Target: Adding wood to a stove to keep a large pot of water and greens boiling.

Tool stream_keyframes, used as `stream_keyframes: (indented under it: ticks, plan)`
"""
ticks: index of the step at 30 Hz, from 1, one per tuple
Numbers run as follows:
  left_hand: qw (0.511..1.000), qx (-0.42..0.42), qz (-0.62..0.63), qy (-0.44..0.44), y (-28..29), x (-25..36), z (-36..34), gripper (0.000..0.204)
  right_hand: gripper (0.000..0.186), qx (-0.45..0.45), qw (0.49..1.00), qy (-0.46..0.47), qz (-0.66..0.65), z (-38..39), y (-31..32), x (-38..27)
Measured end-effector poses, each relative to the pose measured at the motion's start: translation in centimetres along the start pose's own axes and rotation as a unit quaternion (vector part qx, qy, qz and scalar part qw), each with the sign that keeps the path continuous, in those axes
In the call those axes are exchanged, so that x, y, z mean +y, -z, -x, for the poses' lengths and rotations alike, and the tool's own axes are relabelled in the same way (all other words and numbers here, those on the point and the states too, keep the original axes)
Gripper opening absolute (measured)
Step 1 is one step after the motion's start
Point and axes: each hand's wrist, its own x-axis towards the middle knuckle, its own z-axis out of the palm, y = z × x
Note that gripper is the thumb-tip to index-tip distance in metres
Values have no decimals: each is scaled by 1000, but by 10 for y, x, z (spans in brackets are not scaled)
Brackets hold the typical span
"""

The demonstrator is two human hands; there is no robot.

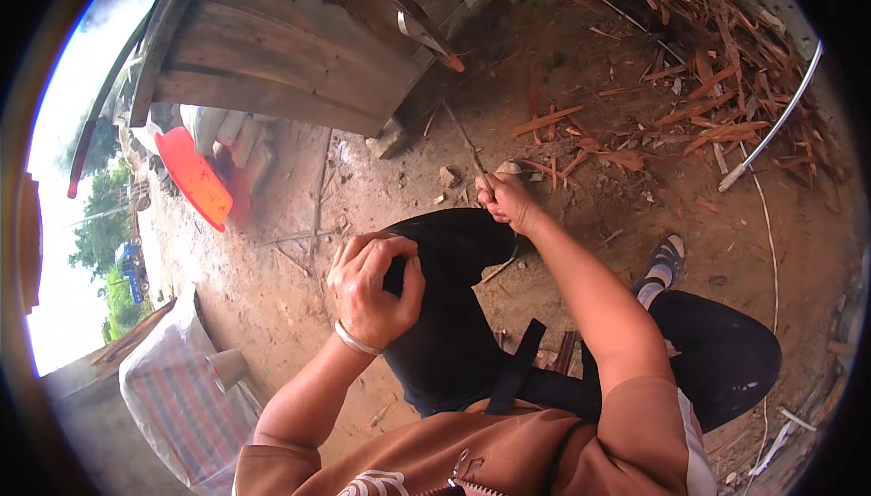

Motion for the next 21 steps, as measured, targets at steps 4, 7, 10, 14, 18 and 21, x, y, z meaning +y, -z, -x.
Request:
stream_keyframes:
  ticks: [4, 7, 10, 14, 18, 21]
  plan:
    - [1000, -1, 26, 6, -1, -6, 0, 15, 28, -10, 1000, -10, 15, -3, -2, 1]
    - [1000, 2, 14, 15, 4, -9, -2, 14, 25, -14, 1000, -5, 6, 27, -7, 3]
    - [1000, 2, 21, -2, 2, -6, -5, 13, 23, 22, 999, -9, 23, 72, 1, 7]
    - [999, 15, 17, -28, -3, 2, -6, 10, 28, 106, 994, -15, 1, 122, 19, -1]
    - [999, 26, 18, -38, -7, 11, -2, 9, 21, 168, 985, -27, 15, 168, 32, -5]
    - [998, 35, 9, -44, -10, 13, 1, 8, 23, 182, 982, -13, 42, 208, 40, -2]
